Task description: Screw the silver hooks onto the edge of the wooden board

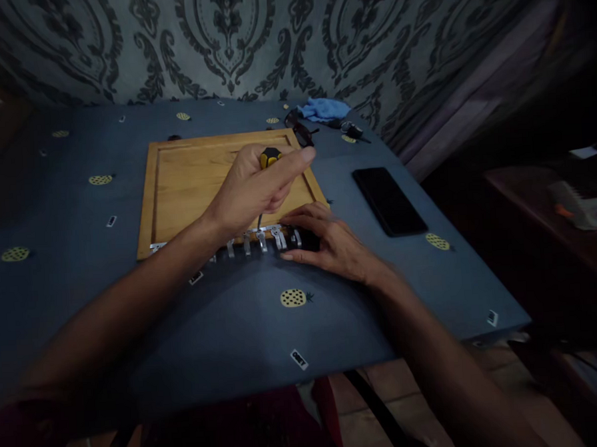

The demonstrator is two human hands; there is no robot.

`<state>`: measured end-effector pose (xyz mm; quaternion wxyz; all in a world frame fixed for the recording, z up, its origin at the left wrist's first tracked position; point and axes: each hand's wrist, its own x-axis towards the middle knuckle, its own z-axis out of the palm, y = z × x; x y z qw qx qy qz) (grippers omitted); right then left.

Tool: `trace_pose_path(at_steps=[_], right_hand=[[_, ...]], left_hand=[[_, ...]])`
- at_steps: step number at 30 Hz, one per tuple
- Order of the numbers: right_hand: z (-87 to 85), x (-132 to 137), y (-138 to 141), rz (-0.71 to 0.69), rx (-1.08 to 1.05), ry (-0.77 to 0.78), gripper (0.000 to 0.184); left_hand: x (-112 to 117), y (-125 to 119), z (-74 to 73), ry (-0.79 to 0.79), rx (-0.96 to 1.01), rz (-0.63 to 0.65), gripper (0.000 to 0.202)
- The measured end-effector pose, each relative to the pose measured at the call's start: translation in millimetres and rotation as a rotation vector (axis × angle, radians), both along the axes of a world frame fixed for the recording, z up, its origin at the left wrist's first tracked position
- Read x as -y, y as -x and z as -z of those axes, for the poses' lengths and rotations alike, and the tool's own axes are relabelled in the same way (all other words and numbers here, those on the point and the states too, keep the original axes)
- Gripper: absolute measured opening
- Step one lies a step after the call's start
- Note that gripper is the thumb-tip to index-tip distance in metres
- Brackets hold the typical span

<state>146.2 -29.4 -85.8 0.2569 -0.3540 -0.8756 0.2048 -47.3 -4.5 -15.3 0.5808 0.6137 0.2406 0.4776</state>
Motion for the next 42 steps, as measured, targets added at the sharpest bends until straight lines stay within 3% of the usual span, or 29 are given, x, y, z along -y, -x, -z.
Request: trace_pose_path(at_steps=[17,31,36,42], right_hand=[[-2.2,1,0,0.017,0.003,0.025,0.063],[-0.7,-1,-3,0.026,-0.021,0.028,0.062],[-11.1,1,5,0.003,-0.006,-0.019,0.062],[-24.4,-2,25,-0.038,0.156,-0.099,0.076]], left_hand=[[0,0,3.0,0.011,-0.010,-0.006,0.065],[0,8,3.8,0.024,0.015,0.150,0.061],[-2,9,5.1,-0.019,0.000,0.183,0.067],[-3,7,6.3,0.008,0.036,0.149,0.064]])
